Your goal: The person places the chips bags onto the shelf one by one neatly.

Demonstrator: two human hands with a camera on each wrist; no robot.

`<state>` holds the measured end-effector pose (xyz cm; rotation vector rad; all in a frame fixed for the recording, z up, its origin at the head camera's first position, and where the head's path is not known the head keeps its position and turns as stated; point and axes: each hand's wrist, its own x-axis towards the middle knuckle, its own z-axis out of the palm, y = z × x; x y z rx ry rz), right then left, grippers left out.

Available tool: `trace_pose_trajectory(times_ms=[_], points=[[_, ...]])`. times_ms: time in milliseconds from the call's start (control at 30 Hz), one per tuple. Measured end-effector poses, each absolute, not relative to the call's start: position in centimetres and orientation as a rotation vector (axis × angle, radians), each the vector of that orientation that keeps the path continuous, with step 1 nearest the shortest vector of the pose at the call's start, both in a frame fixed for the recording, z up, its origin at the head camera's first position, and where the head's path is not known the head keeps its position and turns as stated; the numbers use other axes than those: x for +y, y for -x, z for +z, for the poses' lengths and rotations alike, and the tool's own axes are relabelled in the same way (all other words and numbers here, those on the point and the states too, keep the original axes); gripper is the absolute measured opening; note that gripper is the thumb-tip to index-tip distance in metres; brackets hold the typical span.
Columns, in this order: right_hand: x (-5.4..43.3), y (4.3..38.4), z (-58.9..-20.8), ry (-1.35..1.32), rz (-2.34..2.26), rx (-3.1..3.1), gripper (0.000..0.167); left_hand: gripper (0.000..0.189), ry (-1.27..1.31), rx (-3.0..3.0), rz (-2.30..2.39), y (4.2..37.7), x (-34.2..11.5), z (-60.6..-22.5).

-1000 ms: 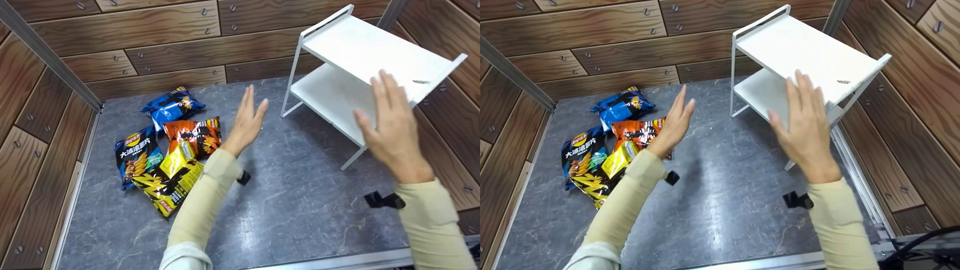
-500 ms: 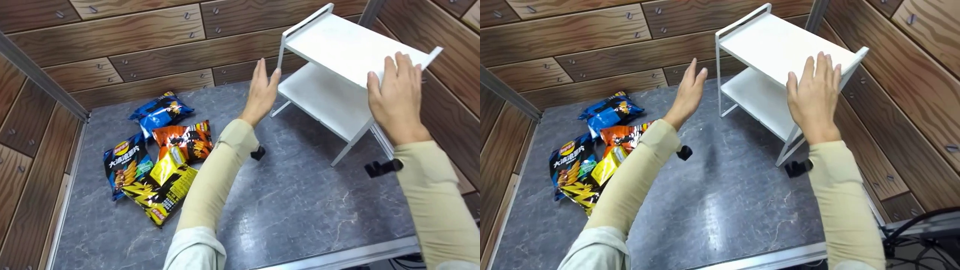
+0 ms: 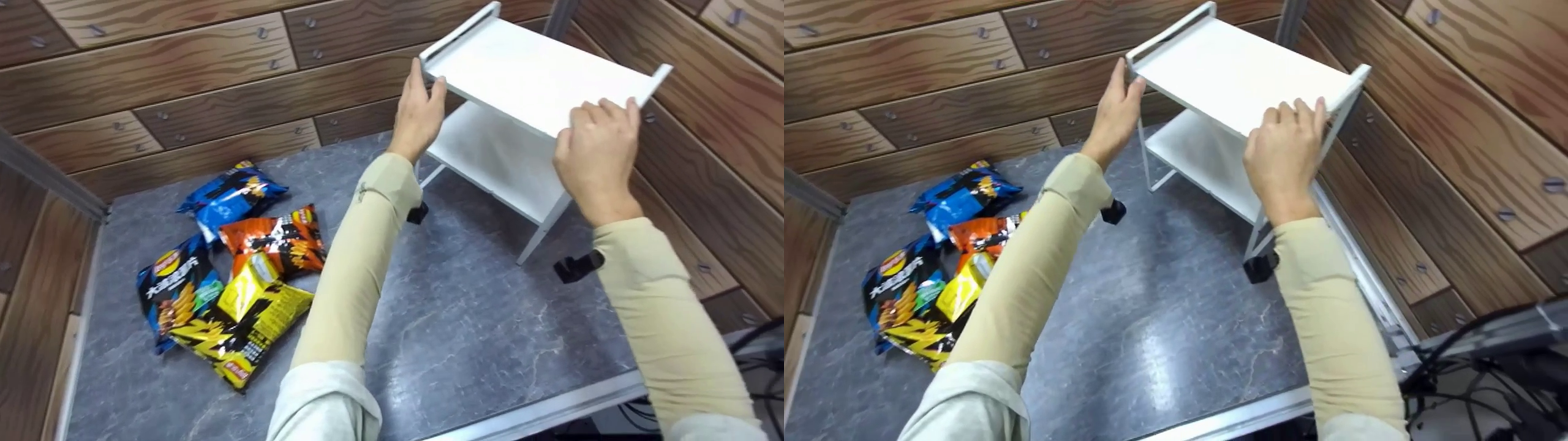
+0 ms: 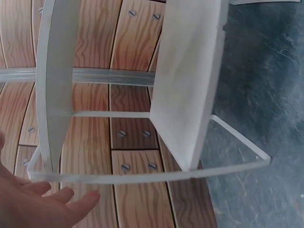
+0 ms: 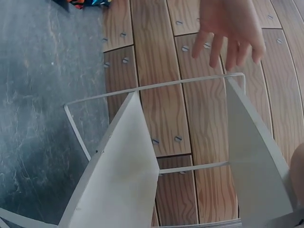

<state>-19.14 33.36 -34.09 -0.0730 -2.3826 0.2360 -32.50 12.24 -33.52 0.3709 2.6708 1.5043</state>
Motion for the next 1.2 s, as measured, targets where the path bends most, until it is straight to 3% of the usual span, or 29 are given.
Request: trace_pose_trajectory(times_ms=[267, 633, 1200], points=[[33.2, 19.1, -34.2, 0.065, 0.239, -2.4, 0.032, 0.069, -0.238, 2.563, 1.68, 33.4, 13.0, -32.9], [33.1, 19.3, -34.0, 0.045, 0.25, -2.401, 0.033, 0.054, -0.211, 2.473, 1.809, 32.7, 10.9, -33.0], [34.9, 20.0, -34.0, -0.016, 0.364, -2.38, 0.037, 0.03, -0.319, 2.921, 1.476, 31.9, 9.3, -34.6]])
